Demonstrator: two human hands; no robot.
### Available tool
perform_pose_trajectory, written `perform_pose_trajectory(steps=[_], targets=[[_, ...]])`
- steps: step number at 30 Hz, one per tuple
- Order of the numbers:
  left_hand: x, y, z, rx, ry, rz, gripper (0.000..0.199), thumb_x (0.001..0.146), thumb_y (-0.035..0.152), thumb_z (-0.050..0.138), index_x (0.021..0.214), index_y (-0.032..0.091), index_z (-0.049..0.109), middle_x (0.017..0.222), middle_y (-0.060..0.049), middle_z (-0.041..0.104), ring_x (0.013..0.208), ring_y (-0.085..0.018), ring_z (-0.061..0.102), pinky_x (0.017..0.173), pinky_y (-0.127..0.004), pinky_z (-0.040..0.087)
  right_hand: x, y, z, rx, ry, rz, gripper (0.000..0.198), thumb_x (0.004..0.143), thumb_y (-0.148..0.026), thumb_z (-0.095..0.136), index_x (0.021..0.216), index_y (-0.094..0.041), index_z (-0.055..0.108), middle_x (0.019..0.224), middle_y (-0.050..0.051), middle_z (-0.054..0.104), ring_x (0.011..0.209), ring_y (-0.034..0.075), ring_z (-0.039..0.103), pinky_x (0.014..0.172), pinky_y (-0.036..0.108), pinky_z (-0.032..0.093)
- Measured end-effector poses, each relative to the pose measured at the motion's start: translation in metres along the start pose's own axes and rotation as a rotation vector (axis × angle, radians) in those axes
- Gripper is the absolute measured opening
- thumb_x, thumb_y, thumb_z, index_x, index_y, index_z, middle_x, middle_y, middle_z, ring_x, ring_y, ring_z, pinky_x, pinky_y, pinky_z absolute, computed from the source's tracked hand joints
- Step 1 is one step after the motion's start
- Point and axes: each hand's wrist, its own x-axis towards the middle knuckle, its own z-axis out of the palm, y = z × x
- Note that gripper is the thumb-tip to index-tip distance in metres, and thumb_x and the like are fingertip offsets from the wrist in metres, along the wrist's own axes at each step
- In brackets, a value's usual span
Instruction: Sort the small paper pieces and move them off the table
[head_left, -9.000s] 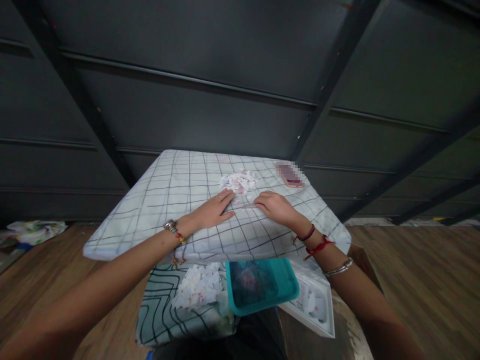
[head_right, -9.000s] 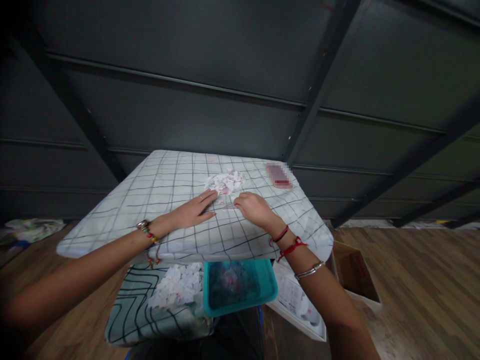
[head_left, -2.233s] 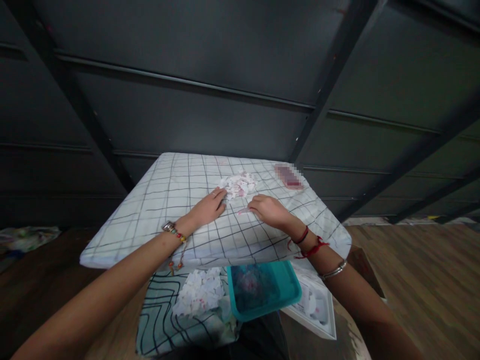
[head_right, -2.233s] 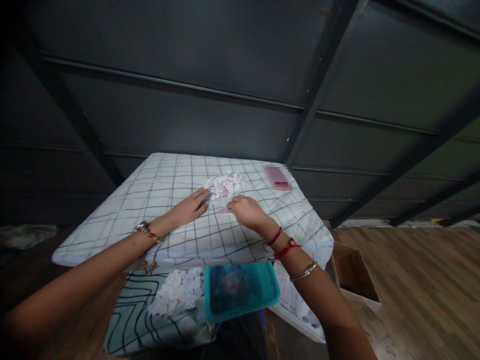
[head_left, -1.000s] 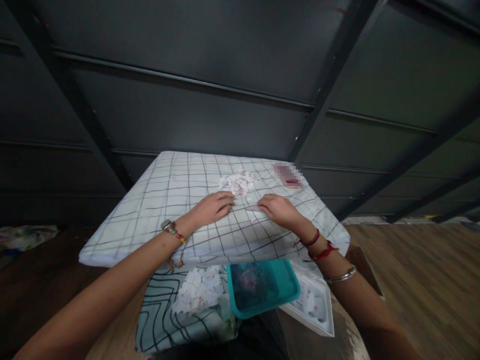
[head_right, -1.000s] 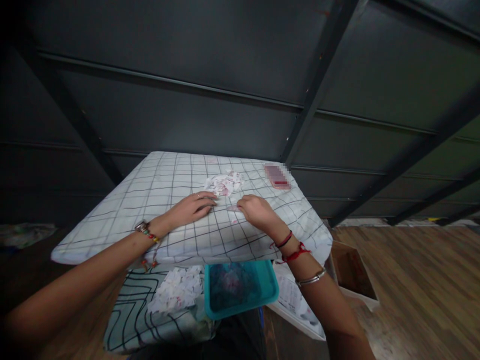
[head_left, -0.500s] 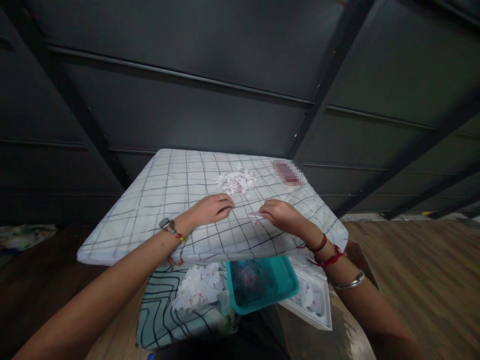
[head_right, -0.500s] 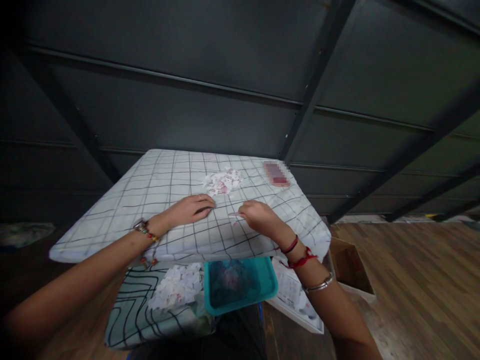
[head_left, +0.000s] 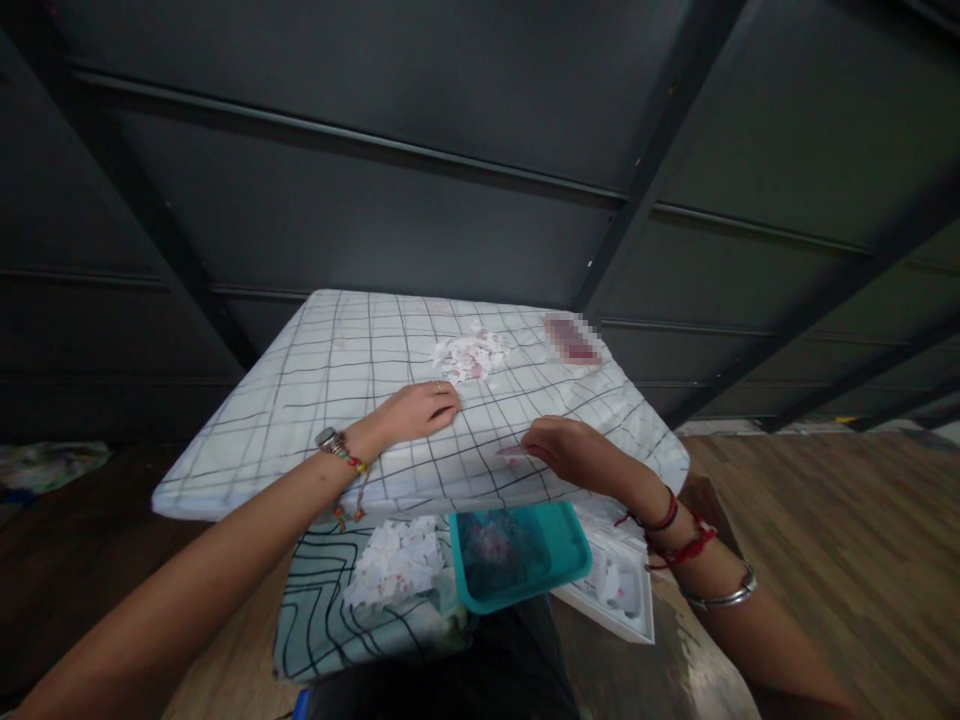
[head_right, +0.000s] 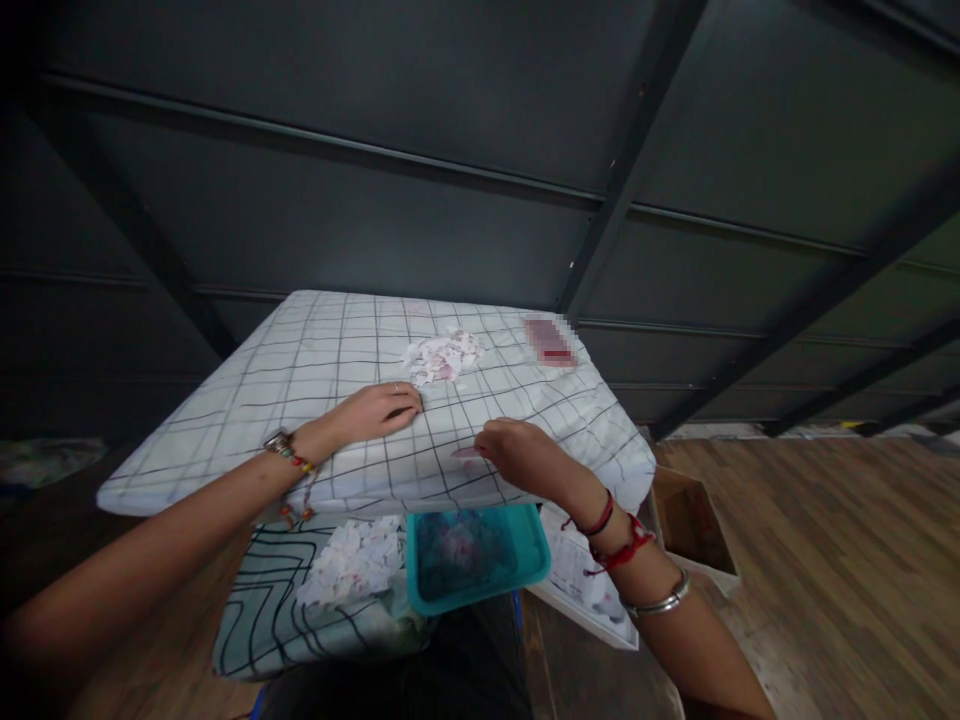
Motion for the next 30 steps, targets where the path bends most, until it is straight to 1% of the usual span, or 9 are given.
perform_pose_trajectory(steps=[4, 9, 14, 17, 21, 23, 27, 30], targets=[[0.0, 0.0, 0.0, -0.006, 0.01, 0.012, 0.025, 0.087, 0.02, 0.037, 0.087, 0.018, 0.061, 0.091, -0.004, 0.061, 0.085, -0.014, 0.056, 0.078, -0.027, 0.045, -0.002, -0.003, -0.001, -0.039, -0.019, -0.018, 0.02, 0.088, -0.018, 0.041, 0.08, -0.015, 0.058, 0.079, 0.005, 0.06, 0.073, 0.013, 0.055, 0.066, 0.025, 0.041], [0.0, 0.0, 0.001, -0.014, -0.004, 0.014, 0.025, 0.088, 0.02, 0.036, 0.088, 0.016, 0.061, 0.091, -0.004, 0.06, 0.085, -0.015, 0.056, 0.079, -0.027, 0.045, -0.011, -0.007, -0.004, -0.095, -0.086, -0.058, 0.018, 0.087, -0.014, 0.043, 0.086, -0.014, 0.061, 0.083, 0.006, 0.061, 0.074, 0.014, 0.056, 0.063, 0.023, 0.04], [0.0, -0.002, 0.002, -0.02, -0.006, 0.007, 0.024, 0.088, 0.021, 0.037, 0.088, 0.017, 0.061, 0.093, -0.004, 0.06, 0.087, -0.015, 0.056, 0.08, -0.027, 0.044, -0.009, -0.01, -0.001, -0.126, -0.052, -0.002, 0.019, 0.088, -0.016, 0.042, 0.084, -0.013, 0.06, 0.082, 0.006, 0.061, 0.073, 0.014, 0.056, 0.063, 0.024, 0.039], [-0.001, -0.002, 0.003, -0.027, -0.004, 0.0, 0.025, 0.088, 0.021, 0.037, 0.089, 0.017, 0.061, 0.093, -0.004, 0.06, 0.088, -0.015, 0.056, 0.081, -0.026, 0.044, -0.005, -0.012, 0.002, -0.13, -0.018, 0.064, 0.02, 0.088, -0.018, 0.041, 0.081, -0.014, 0.059, 0.079, 0.006, 0.061, 0.073, 0.014, 0.055, 0.063, 0.024, 0.038], [-0.001, -0.003, 0.004, -0.018, -0.01, 0.001, 0.026, 0.089, 0.022, 0.036, 0.089, 0.017, 0.062, 0.093, -0.005, 0.06, 0.088, -0.015, 0.056, 0.08, -0.026, 0.044, -0.008, -0.016, 0.004, -0.146, 0.028, 0.244, 0.021, 0.087, -0.019, 0.04, 0.075, -0.015, 0.058, 0.077, 0.006, 0.062, 0.071, 0.015, 0.056, 0.06, 0.024, 0.035], [-0.001, -0.003, 0.004, -0.018, -0.009, 0.002, 0.026, 0.089, 0.022, 0.036, 0.089, 0.017, 0.062, 0.093, -0.005, 0.06, 0.088, -0.015, 0.056, 0.08, -0.026, 0.044, -0.01, -0.019, 0.004, -0.155, 0.015, 0.325, 0.023, 0.087, -0.019, 0.039, 0.073, -0.015, 0.057, 0.074, 0.006, 0.063, 0.068, 0.015, 0.056, 0.056, 0.025, 0.033], [-0.001, -0.002, 0.004, -0.047, 0.008, -0.002, 0.026, 0.088, 0.022, 0.037, 0.088, 0.017, 0.062, 0.093, -0.005, 0.061, 0.087, -0.015, 0.056, 0.079, -0.027, 0.044, -0.011, -0.032, 0.007, -0.143, -0.036, 0.425, 0.025, 0.087, -0.022, 0.037, 0.078, -0.015, 0.059, 0.065, 0.008, 0.064, 0.058, 0.017, 0.057, 0.049, 0.027, 0.027], [-0.002, -0.004, 0.003, -0.062, 0.014, -0.007, 0.026, 0.087, 0.021, 0.037, 0.089, 0.017, 0.062, 0.093, -0.004, 0.061, 0.086, -0.015, 0.056, 0.079, -0.027, 0.044, -0.004, -0.049, 0.012, -0.109, -0.001, 0.466, 0.022, 0.085, -0.02, 0.039, 0.082, -0.013, 0.059, 0.067, 0.01, 0.065, 0.058, 0.018, 0.058, 0.048, 0.027, 0.026]])
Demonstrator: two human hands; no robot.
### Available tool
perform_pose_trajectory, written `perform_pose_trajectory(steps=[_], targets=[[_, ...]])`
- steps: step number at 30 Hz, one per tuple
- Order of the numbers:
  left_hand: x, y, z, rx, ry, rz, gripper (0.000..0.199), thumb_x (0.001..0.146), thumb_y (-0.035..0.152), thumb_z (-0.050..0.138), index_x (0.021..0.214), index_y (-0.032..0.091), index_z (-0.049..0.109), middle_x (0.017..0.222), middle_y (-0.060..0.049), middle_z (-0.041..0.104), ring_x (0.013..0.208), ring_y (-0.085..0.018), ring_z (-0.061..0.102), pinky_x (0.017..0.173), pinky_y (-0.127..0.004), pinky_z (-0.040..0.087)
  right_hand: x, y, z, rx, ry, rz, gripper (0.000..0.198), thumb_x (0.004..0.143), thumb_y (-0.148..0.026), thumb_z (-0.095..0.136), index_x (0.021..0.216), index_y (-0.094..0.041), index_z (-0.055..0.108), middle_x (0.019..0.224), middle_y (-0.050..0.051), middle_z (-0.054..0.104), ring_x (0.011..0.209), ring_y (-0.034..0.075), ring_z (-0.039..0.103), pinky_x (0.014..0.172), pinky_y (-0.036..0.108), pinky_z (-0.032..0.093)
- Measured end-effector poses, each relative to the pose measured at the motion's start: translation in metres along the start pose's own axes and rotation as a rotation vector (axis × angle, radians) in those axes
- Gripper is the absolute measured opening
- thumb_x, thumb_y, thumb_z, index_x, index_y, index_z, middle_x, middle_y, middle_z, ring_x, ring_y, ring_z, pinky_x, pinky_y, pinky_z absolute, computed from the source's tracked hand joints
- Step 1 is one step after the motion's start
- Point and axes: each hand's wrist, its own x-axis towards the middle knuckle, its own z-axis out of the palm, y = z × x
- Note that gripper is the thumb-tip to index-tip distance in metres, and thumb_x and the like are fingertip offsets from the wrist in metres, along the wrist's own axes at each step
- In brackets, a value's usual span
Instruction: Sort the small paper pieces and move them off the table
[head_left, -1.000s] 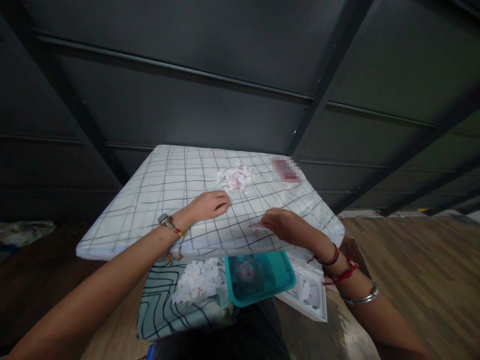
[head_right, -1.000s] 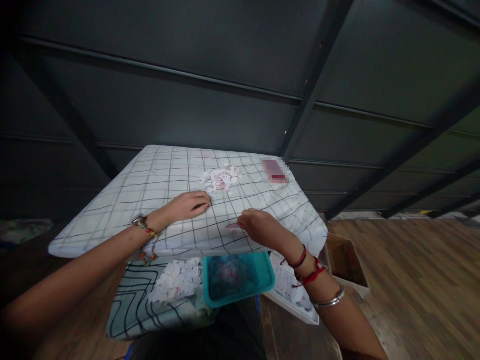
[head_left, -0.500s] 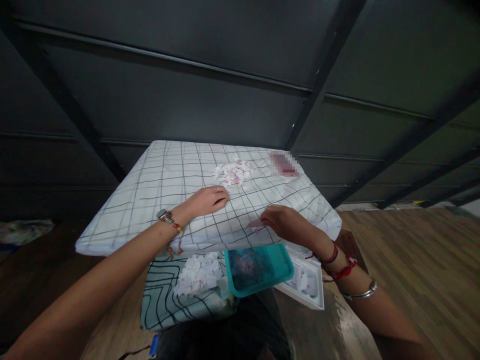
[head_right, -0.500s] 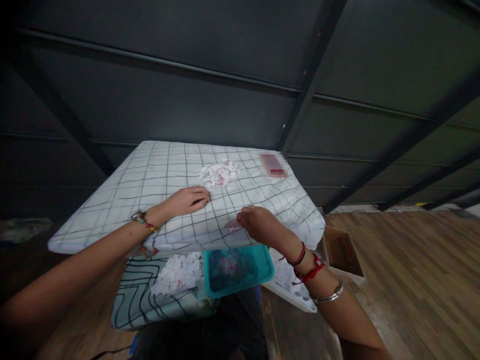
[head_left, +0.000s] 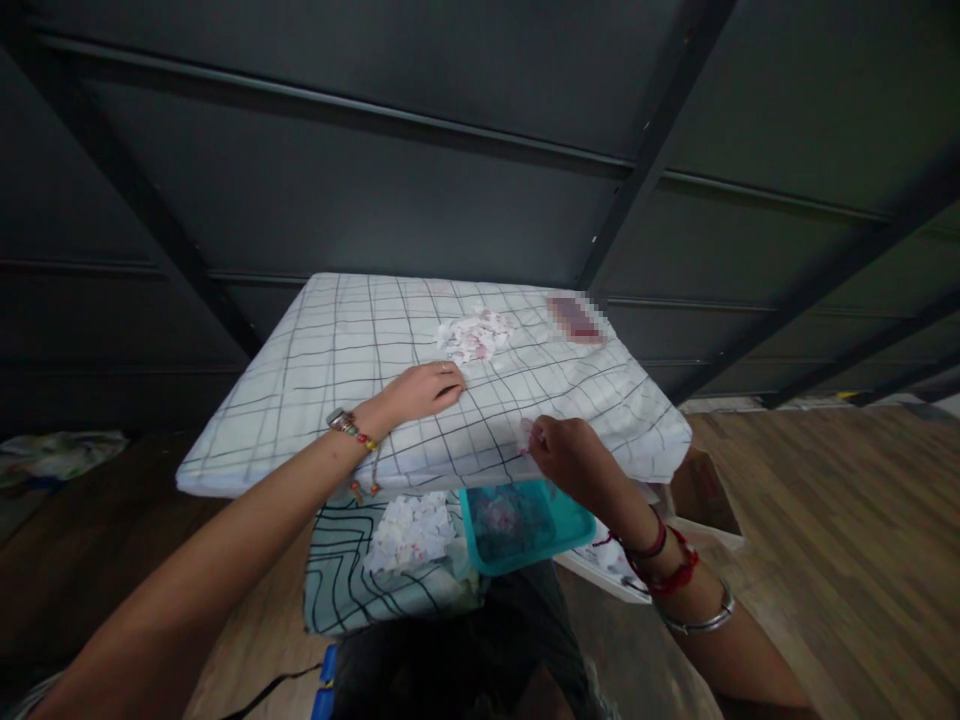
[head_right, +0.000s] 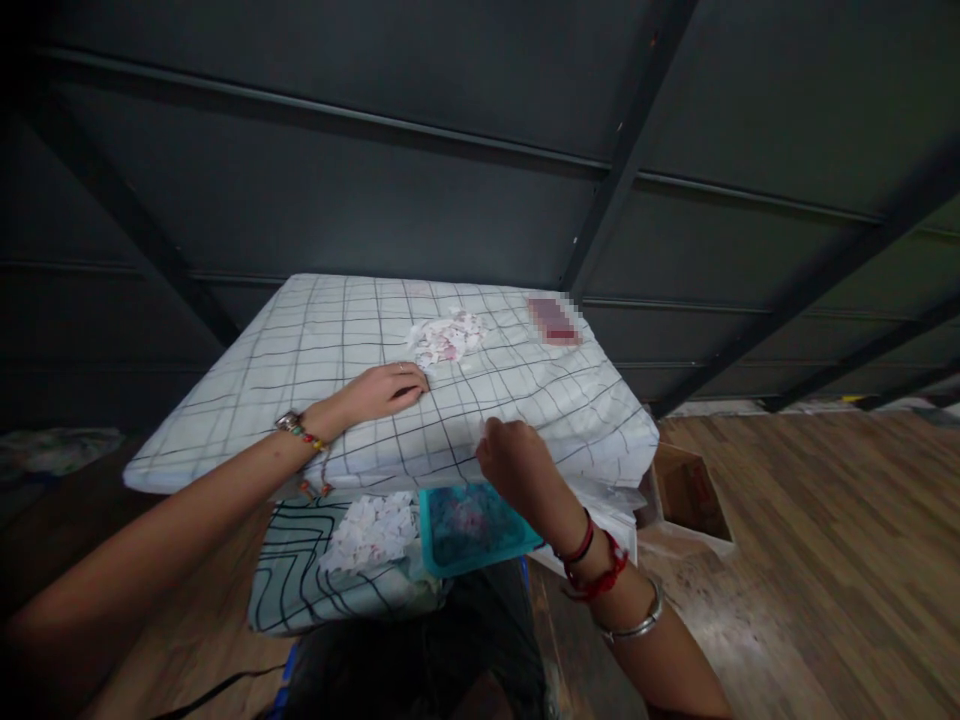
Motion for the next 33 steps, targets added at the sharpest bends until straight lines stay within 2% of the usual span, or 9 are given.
perform_pose_trajectory(steps=[3, 8, 12, 15, 19, 23, 30, 33], targets=[[-0.002, -0.006, -0.005, -0.006, -0.005, -0.012, 0.025, 0.087, 0.021, 0.037, 0.09, 0.018, 0.062, 0.092, -0.003, 0.061, 0.087, -0.015, 0.056, 0.079, -0.027, 0.044, 0.004, -0.025, 0.003, 0.03, 0.031, -0.056, 0.019, 0.082, -0.015, 0.041, 0.08, -0.011, 0.059, 0.068, 0.011, 0.065, 0.06, 0.018, 0.058, 0.048, 0.026, 0.026], [-0.023, -0.024, -0.021, -0.011, -0.036, -0.039, 0.024, 0.086, 0.02, 0.038, 0.088, 0.017, 0.062, 0.089, -0.004, 0.062, 0.086, -0.016, 0.056, 0.081, -0.028, 0.043, 0.022, -0.066, 0.008, 0.033, 0.126, -0.281, 0.025, 0.084, -0.015, 0.035, 0.077, -0.01, 0.059, 0.067, 0.011, 0.063, 0.06, 0.017, 0.055, 0.048, 0.027, 0.024], [-0.05, -0.035, -0.031, -0.001, 0.037, -0.126, 0.025, 0.086, 0.022, 0.039, 0.091, 0.016, 0.062, 0.092, -0.004, 0.062, 0.088, -0.016, 0.056, 0.082, -0.029, 0.043, 0.03, -0.081, 0.008, 0.089, 0.111, -0.346, 0.026, 0.085, -0.019, 0.036, 0.076, -0.012, 0.059, 0.066, 0.008, 0.063, 0.057, 0.014, 0.051, 0.049, 0.026, 0.025], [-0.06, -0.039, -0.032, 0.01, 0.066, -0.15, 0.025, 0.086, 0.022, 0.039, 0.091, 0.016, 0.062, 0.092, -0.004, 0.062, 0.089, -0.016, 0.056, 0.082, -0.03, 0.043, 0.031, -0.067, 0.003, 0.124, 0.106, -0.292, 0.026, 0.085, -0.023, 0.037, 0.077, -0.014, 0.06, 0.064, 0.006, 0.063, 0.056, 0.013, 0.051, 0.052, 0.025, 0.027], [-0.058, -0.038, -0.03, 0.042, 0.045, -0.121, 0.025, 0.086, 0.022, 0.038, 0.09, 0.016, 0.062, 0.091, -0.004, 0.062, 0.087, -0.016, 0.056, 0.081, -0.03, 0.043, 0.032, -0.024, -0.005, 0.148, 0.203, -0.233, 0.025, 0.083, -0.023, 0.039, 0.077, -0.014, 0.061, 0.064, 0.005, 0.062, 0.058, 0.014, 0.052, 0.055, 0.025, 0.031], [-0.055, -0.037, -0.029, 0.06, 0.037, -0.097, 0.026, 0.087, 0.023, 0.037, 0.088, 0.015, 0.062, 0.089, -0.005, 0.062, 0.085, -0.016, 0.056, 0.08, -0.029, 0.043, 0.03, 0.005, -0.009, 0.188, 0.204, -0.222, 0.019, 0.081, -0.021, 0.044, 0.079, -0.014, 0.062, 0.064, 0.004, 0.062, 0.057, 0.013, 0.053, 0.056, 0.024, 0.033], [-0.057, -0.036, -0.027, 0.044, 0.045, -0.125, 0.024, 0.086, 0.021, 0.039, 0.091, 0.016, 0.061, 0.091, -0.005, 0.061, 0.088, -0.016, 0.055, 0.082, -0.031, 0.043, 0.034, -0.015, -0.004, 0.323, 0.142, -0.517, 0.021, 0.086, -0.02, 0.042, 0.08, -0.014, 0.061, 0.077, 0.005, 0.063, 0.072, 0.013, 0.055, 0.067, 0.023, 0.038], [-0.058, -0.034, -0.027, 0.052, 0.044, -0.131, 0.024, 0.086, 0.021, 0.038, 0.091, 0.016, 0.061, 0.091, -0.005, 0.061, 0.088, -0.016, 0.055, 0.083, -0.031, 0.042, 0.045, -0.022, -0.007, 0.297, 0.131, -0.553, 0.021, 0.087, -0.02, 0.042, 0.083, -0.013, 0.061, 0.082, 0.006, 0.063, 0.077, 0.015, 0.055, 0.071, 0.025, 0.038]])
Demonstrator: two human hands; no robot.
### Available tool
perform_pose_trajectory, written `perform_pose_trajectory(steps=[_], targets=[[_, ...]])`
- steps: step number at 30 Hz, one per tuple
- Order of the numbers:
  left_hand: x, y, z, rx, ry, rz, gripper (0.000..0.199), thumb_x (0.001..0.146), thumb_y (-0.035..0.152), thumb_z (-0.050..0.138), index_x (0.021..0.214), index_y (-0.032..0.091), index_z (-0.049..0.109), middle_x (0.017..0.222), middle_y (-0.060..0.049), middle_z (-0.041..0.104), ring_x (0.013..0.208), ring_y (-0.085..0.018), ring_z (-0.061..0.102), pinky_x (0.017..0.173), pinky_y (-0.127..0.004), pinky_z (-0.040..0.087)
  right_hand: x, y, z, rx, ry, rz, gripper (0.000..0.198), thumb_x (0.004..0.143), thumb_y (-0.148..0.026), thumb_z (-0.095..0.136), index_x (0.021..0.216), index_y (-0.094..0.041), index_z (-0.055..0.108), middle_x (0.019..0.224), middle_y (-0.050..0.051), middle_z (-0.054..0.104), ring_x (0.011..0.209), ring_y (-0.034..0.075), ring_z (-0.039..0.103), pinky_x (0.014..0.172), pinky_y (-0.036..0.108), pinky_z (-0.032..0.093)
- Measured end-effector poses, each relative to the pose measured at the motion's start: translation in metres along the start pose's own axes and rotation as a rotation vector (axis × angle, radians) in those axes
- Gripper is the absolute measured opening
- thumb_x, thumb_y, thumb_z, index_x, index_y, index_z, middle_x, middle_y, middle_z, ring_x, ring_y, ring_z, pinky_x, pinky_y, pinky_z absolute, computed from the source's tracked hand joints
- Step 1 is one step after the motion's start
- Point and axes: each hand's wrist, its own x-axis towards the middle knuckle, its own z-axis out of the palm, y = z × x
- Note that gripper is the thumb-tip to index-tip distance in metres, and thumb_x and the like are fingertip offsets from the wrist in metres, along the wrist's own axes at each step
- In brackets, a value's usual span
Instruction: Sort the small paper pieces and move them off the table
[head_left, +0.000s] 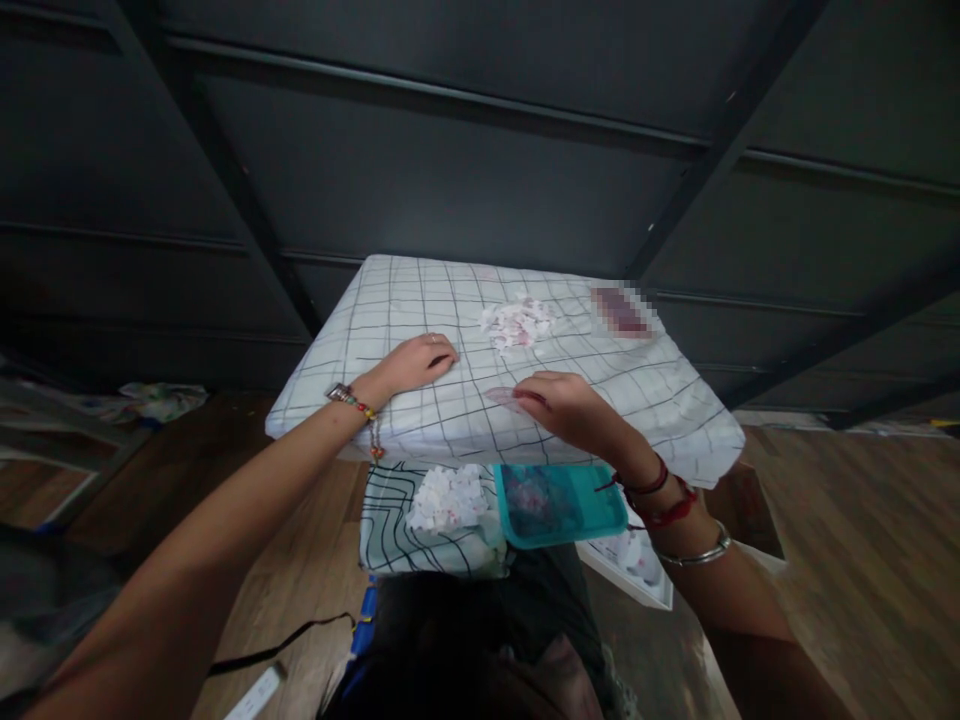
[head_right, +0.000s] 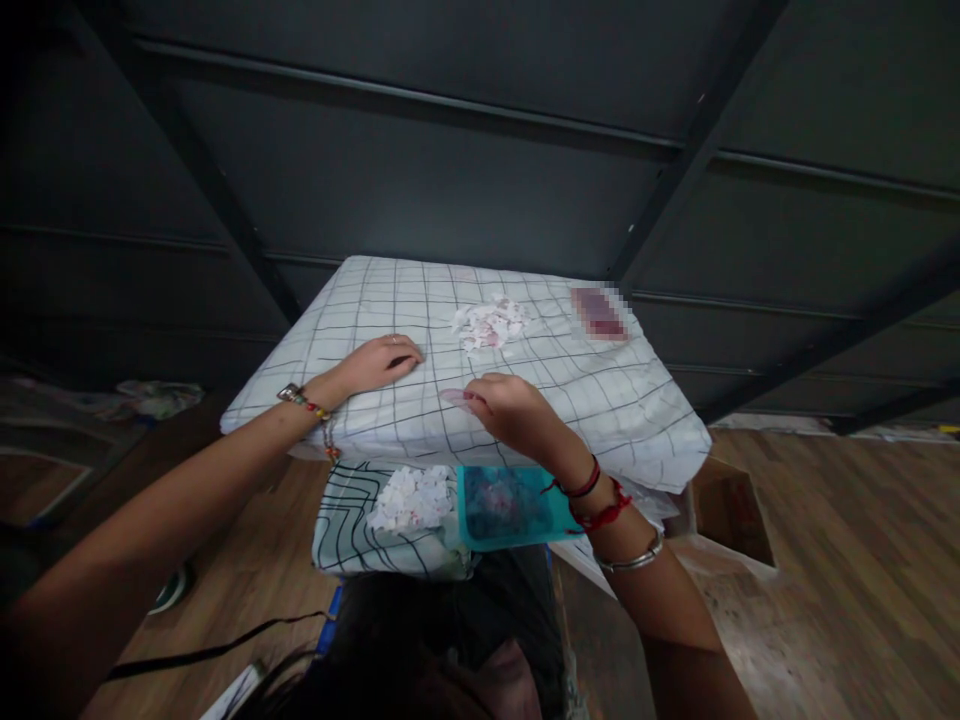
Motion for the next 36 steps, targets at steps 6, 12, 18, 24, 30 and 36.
perform_pose_trajectory(steps=[6, 12, 18, 24, 30, 36], targets=[[0.0, 0.001, 0.0, 0.007, 0.007, 0.004, 0.025, 0.087, 0.022, 0.038, 0.091, 0.015, 0.061, 0.091, -0.005, 0.061, 0.088, -0.016, 0.055, 0.082, -0.03, 0.043, 0.003, 0.011, 0.002, -0.096, 0.017, 0.055, 0.023, 0.088, -0.023, 0.04, 0.084, -0.014, 0.061, 0.082, 0.006, 0.063, 0.078, 0.015, 0.055, 0.07, 0.025, 0.037], [-0.001, 0.002, 0.001, 0.042, 0.0, 0.021, 0.026, 0.088, 0.021, 0.036, 0.092, 0.014, 0.061, 0.092, -0.006, 0.061, 0.09, -0.017, 0.055, 0.083, -0.031, 0.043, -0.002, 0.024, 0.021, -0.341, 0.118, 0.184, 0.022, 0.088, -0.022, 0.04, 0.086, -0.014, 0.061, 0.08, 0.008, 0.059, 0.079, 0.017, 0.052, 0.068, 0.026, 0.035], [-0.01, 0.006, -0.001, 0.053, -0.02, 0.007, 0.027, 0.087, 0.021, 0.037, 0.1, 0.015, 0.06, 0.099, -0.007, 0.059, 0.095, -0.018, 0.053, 0.087, -0.033, 0.042, -0.005, 0.032, 0.039, -0.282, 0.094, 0.066, 0.02, 0.085, -0.027, 0.049, 0.096, -0.015, 0.06, 0.084, 0.007, 0.058, 0.081, 0.017, 0.051, 0.07, 0.025, 0.037], [-0.014, 0.005, 0.002, 0.039, -0.025, -0.025, 0.026, 0.087, 0.019, 0.037, 0.1, 0.014, 0.06, 0.099, -0.007, 0.058, 0.095, -0.017, 0.053, 0.088, -0.033, 0.041, -0.005, 0.036, 0.028, -0.175, 0.2, 0.067, 0.026, 0.089, -0.025, 0.039, 0.087, -0.014, 0.063, 0.082, 0.008, 0.061, 0.079, 0.017, 0.053, 0.069, 0.027, 0.038], [-0.003, 0.013, -0.01, 0.095, -0.11, -0.032, 0.026, 0.088, 0.021, 0.036, 0.095, 0.015, 0.06, 0.093, -0.006, 0.059, 0.088, -0.017, 0.055, 0.082, -0.03, 0.042, 0.016, 0.06, -0.002, -0.159, 0.232, 0.047, 0.025, 0.087, -0.023, 0.041, 0.092, -0.014, 0.064, 0.088, 0.008, 0.064, 0.083, 0.019, 0.056, 0.072, 0.029, 0.04], [0.04, 0.004, -0.016, 0.173, -0.094, -0.112, 0.027, 0.088, 0.027, 0.036, 0.093, 0.016, 0.061, 0.09, -0.005, 0.062, 0.084, -0.018, 0.056, 0.075, -0.029, 0.043, 0.042, 0.114, -0.009, -0.19, 0.149, 0.015, 0.026, 0.088, -0.022, 0.041, 0.09, -0.013, 0.065, 0.09, 0.009, 0.066, 0.085, 0.019, 0.058, 0.075, 0.03, 0.041]])
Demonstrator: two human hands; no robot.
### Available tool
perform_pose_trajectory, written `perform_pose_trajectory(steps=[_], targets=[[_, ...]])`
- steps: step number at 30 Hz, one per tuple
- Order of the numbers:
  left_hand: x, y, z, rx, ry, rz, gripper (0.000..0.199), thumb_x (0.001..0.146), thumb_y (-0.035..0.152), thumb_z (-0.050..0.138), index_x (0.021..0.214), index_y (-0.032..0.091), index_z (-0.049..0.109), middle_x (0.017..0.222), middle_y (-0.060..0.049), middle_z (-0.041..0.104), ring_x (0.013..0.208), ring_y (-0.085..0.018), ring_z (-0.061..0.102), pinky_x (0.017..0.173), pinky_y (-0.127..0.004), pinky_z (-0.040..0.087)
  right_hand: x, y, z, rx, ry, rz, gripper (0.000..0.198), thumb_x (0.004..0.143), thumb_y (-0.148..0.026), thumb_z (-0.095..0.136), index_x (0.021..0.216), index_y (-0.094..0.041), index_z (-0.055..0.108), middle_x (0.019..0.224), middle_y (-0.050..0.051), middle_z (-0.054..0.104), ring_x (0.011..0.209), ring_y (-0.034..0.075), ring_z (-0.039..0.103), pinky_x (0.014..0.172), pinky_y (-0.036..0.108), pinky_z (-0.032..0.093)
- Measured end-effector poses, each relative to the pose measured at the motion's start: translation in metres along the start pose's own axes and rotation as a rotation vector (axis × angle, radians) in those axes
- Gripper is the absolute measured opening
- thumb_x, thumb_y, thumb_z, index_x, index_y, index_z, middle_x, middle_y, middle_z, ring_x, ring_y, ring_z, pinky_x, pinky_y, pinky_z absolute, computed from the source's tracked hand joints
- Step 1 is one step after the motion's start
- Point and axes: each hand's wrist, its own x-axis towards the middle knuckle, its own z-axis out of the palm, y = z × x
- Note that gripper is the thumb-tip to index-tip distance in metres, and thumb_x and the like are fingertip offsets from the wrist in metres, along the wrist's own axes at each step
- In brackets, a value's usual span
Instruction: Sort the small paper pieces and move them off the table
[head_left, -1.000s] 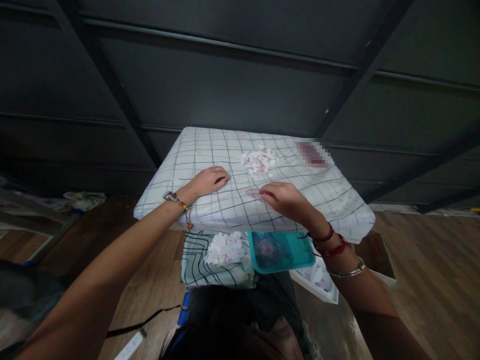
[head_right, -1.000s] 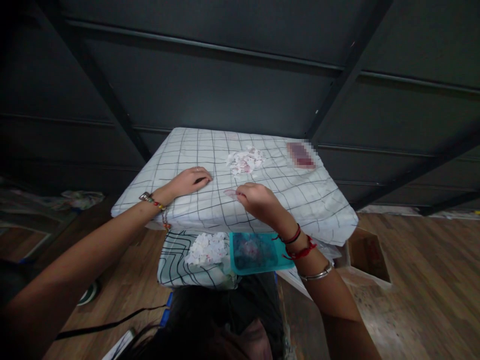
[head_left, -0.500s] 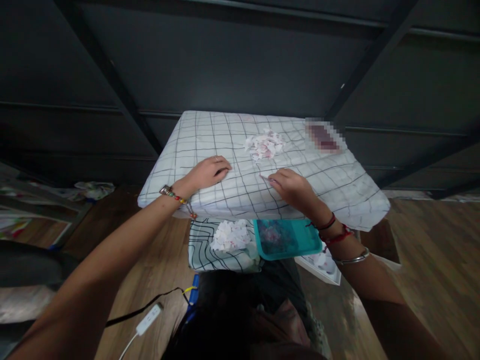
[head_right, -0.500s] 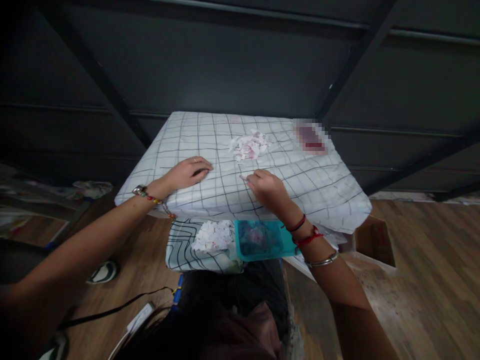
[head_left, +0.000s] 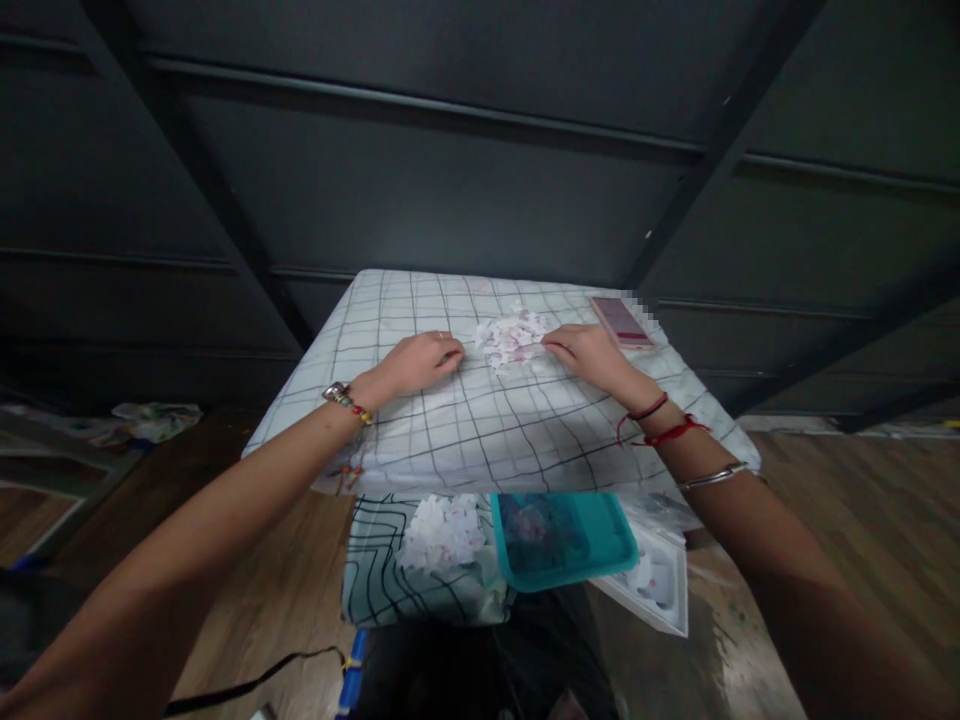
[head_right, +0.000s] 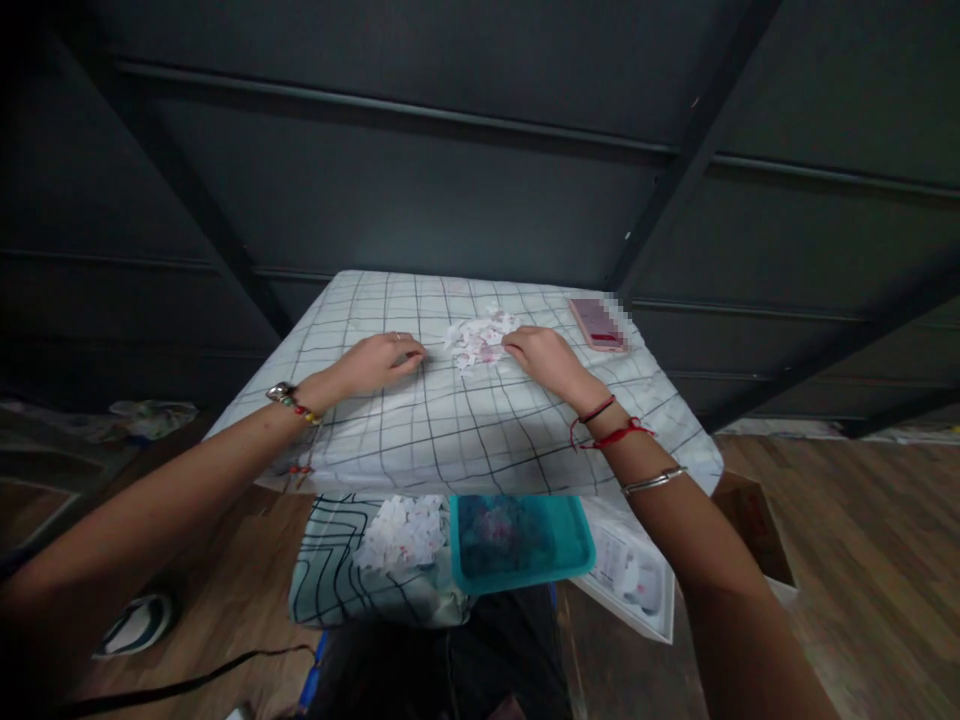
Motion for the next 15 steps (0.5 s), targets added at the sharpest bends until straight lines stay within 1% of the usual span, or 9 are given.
perform_pose_trajectory(steps=[3, 7, 9, 12, 15], targets=[[0.025, -0.006, 0.005, -0.009, 0.083, -0.024, 0.026, 0.087, 0.025, 0.036, 0.096, 0.016, 0.06, 0.094, -0.006, 0.062, 0.088, -0.019, 0.056, 0.078, -0.031, 0.044, 0.003, 0.012, 0.008, 0.008, -0.098, -0.023, 0.027, 0.089, -0.022, 0.039, 0.092, -0.014, 0.065, 0.093, 0.008, 0.067, 0.087, 0.018, 0.059, 0.077, 0.029, 0.042], [0.043, -0.01, 0.018, -0.052, 0.105, 0.015, 0.025, 0.088, 0.023, 0.036, 0.098, 0.016, 0.058, 0.096, -0.006, 0.062, 0.09, -0.018, 0.056, 0.08, -0.031, 0.044, -0.001, 0.017, 0.011, 0.04, -0.213, -0.092, 0.029, 0.09, -0.023, 0.037, 0.091, -0.016, 0.065, 0.093, 0.007, 0.067, 0.088, 0.017, 0.059, 0.078, 0.028, 0.042], [0.046, -0.01, 0.027, -0.071, 0.097, 0.039, 0.025, 0.089, 0.022, 0.036, 0.1, 0.017, 0.058, 0.097, -0.005, 0.061, 0.091, -0.017, 0.056, 0.081, -0.03, 0.044, -0.001, 0.018, 0.01, 0.049, -0.215, -0.099, 0.029, 0.09, -0.024, 0.036, 0.091, -0.016, 0.064, 0.093, 0.007, 0.067, 0.088, 0.017, 0.059, 0.078, 0.028, 0.042], [0.045, -0.011, 0.037, -0.092, 0.092, 0.076, 0.026, 0.089, 0.021, 0.035, 0.102, 0.018, 0.057, 0.098, -0.005, 0.061, 0.091, -0.016, 0.056, 0.081, -0.029, 0.045, 0.001, 0.021, 0.008, 0.04, -0.171, -0.08, 0.03, 0.091, -0.025, 0.035, 0.091, -0.016, 0.064, 0.091, 0.007, 0.066, 0.088, 0.017, 0.058, 0.077, 0.028, 0.042], [0.042, -0.011, 0.041, -0.117, 0.108, 0.117, 0.026, 0.09, 0.021, 0.035, 0.102, 0.018, 0.057, 0.097, -0.004, 0.06, 0.091, -0.015, 0.056, 0.081, -0.029, 0.045, 0.004, 0.021, 0.008, 0.016, -0.178, -0.145, 0.03, 0.091, -0.024, 0.035, 0.087, -0.015, 0.063, 0.086, 0.007, 0.065, 0.084, 0.016, 0.057, 0.073, 0.026, 0.042]])
